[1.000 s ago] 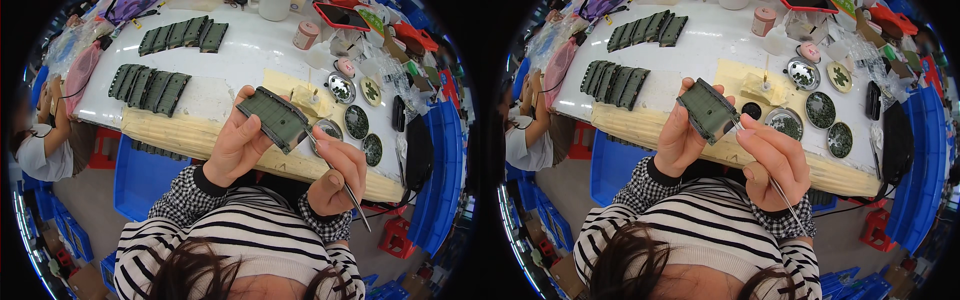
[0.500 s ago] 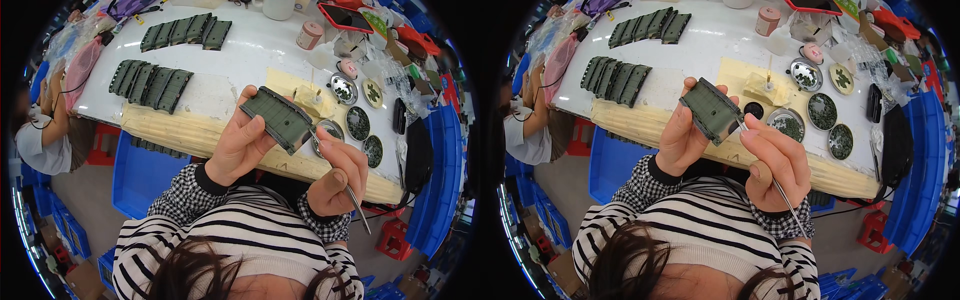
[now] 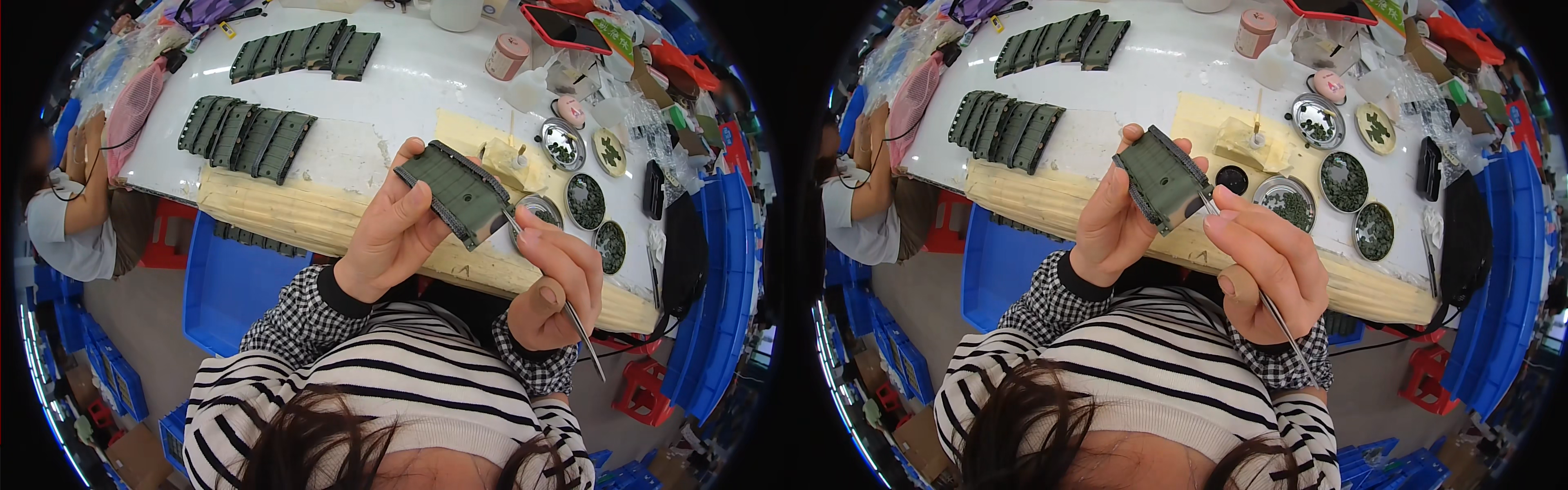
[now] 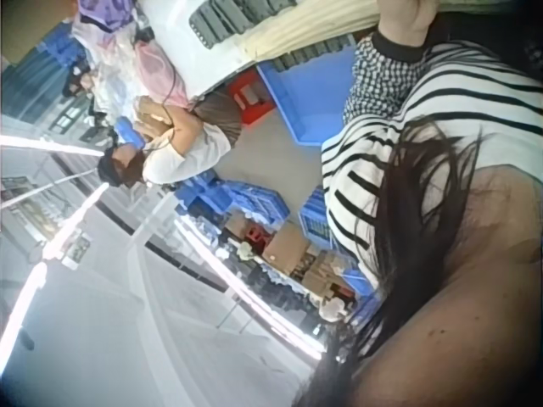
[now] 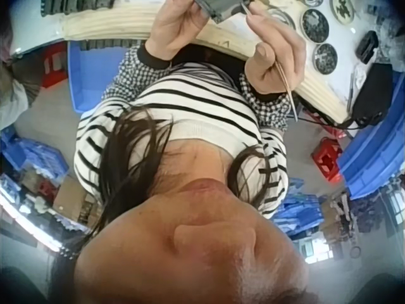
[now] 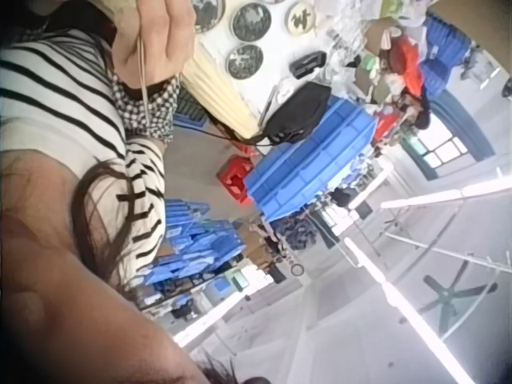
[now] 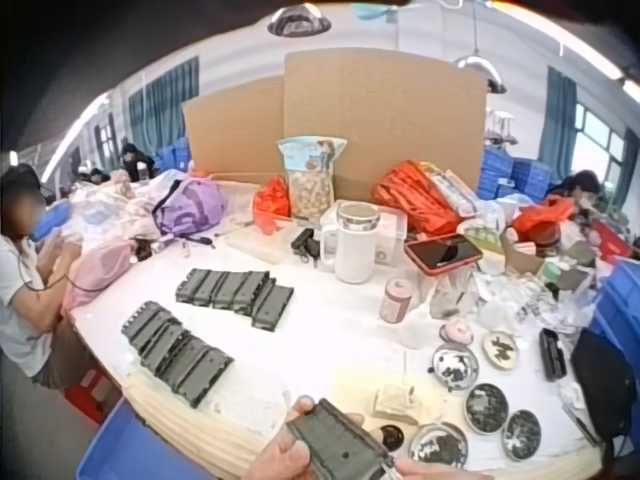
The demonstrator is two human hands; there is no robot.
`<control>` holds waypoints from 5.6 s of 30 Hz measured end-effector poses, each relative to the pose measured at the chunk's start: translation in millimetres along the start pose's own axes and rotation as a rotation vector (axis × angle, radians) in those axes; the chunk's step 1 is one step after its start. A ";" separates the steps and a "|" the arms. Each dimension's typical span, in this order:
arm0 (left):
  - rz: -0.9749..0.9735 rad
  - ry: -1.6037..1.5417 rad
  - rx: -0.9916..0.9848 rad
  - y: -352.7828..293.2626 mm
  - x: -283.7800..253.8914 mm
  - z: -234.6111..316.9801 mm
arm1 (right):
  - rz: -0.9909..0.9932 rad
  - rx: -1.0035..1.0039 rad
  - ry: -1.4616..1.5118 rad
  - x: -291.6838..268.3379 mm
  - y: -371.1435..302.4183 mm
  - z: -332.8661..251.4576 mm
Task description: Cleaning and organizing small green plastic toy components at a factory workbench using a handheld scraping tool.
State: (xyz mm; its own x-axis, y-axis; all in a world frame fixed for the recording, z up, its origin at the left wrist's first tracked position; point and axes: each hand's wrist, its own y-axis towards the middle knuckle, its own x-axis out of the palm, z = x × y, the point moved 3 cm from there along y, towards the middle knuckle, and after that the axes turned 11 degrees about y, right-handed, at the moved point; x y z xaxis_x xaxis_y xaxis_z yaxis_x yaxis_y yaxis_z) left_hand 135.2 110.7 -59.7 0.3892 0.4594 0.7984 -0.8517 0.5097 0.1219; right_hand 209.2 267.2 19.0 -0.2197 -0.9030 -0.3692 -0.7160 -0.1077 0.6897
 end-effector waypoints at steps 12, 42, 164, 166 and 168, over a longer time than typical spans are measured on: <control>0.106 -0.268 -0.143 8.0 8.5 1.3 | 0.216 -0.033 0.109 -1.9 1.9 6.4; 0.205 -0.540 -0.290 9.2 16.8 2.8 | 0.074 -0.010 0.053 2.5 32.3 23.3; 0.008 0.758 -0.002 -23.9 2.6 -3.6 | -0.256 0.563 -0.672 -82.1 -2.1 122.1; 0.006 0.756 0.007 -24.0 3.0 -3.9 | -0.263 0.554 -0.660 -81.2 -1.8 122.0; 0.001 0.752 0.016 -24.1 4.0 -4.1 | -0.266 0.539 -0.639 -80.4 -1.4 121.9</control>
State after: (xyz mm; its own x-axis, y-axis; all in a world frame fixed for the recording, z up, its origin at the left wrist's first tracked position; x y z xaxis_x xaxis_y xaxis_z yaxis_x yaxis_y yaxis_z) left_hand 158.7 103.2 -61.9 0.5180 0.8360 0.1808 -0.8551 0.5007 0.1347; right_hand 147.1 390.6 -28.3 -0.2142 -0.4531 -0.8653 -0.9764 0.0755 0.2021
